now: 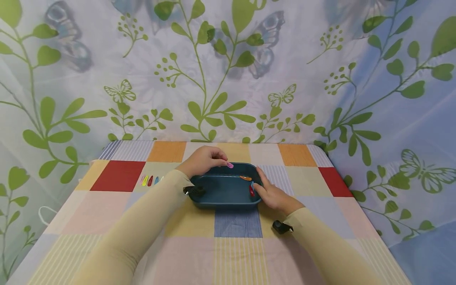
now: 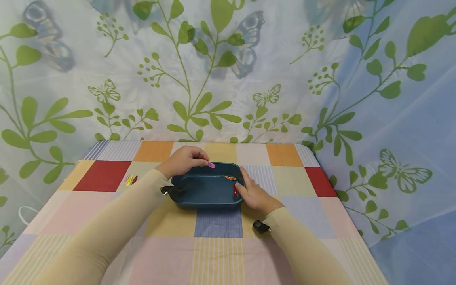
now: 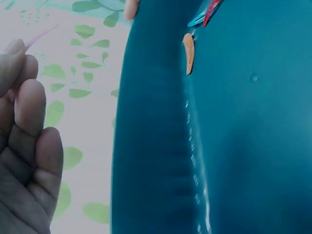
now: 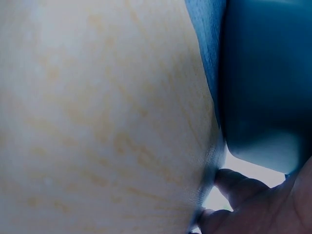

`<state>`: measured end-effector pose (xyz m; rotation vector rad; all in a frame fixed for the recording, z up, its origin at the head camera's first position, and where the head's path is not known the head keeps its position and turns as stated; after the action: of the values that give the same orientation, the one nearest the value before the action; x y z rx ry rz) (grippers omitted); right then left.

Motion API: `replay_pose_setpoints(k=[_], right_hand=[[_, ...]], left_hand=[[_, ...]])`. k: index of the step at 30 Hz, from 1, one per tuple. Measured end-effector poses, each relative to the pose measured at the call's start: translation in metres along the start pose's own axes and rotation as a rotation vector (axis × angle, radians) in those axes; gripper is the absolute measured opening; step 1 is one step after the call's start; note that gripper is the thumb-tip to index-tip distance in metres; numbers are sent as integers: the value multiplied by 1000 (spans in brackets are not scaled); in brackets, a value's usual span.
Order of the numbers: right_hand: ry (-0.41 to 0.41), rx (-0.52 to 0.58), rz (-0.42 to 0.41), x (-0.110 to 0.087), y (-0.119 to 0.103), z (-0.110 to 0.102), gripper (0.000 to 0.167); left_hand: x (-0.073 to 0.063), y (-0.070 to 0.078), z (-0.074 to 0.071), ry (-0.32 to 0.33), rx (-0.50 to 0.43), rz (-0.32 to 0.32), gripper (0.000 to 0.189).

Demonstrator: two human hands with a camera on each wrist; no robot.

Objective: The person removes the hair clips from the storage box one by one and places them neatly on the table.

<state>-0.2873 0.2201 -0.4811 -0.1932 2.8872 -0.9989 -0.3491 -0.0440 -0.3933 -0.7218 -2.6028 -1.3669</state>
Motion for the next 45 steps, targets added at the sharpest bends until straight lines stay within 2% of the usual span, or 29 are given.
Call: replay_pose_setpoints(k=[7, 12, 14, 18, 23, 26, 32, 35, 40, 45], right_hand=[[-26, 12, -8, 3, -5, 7, 74], [-25, 12, 0, 5, -6, 9, 73], [-27, 7, 3, 4, -7, 9, 73], [-31, 5, -8, 4, -8, 8, 74], [-34, 7, -3, 3, -6, 7, 73], [-32, -1, 8, 2, -4, 6, 73], [-28, -12, 11, 1, -1, 3, 73], [-26, -8, 5, 1, -1, 2, 73], [-25, -15, 16, 0, 1, 0, 73], [-29, -19, 20, 1, 0, 0, 73]], left_hand=[[-19, -9, -33, -2, -15, -7, 14], [-32, -19, -52, -25, -100, -39, 17], [-36, -24, -57, -35, -166, -61, 18], [-45, -34, -70, -16, -225, -105, 16], [-57, -48, -89, 47, -197, -170, 15], [-62, -57, -100, 63, -169, -200, 20], [-77, -75, -122, 121, 45, -253, 21], [-83, -83, -128, 134, 75, -275, 23], [-89, -93, -133, 116, 98, -290, 26], [-91, -101, -125, 42, 160, -278, 23]])
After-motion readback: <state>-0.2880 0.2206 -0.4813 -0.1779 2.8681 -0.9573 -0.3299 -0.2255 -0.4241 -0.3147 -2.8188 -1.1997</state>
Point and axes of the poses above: each hand's wrist, its own x-axis towards the middle knuckle, its own z-axis out of the palm, y = z × x, the point moved 5 cm from there along x, towards the middle knuckle, and after that the axes turned 14 degrees about y, right-handed, at the moved point
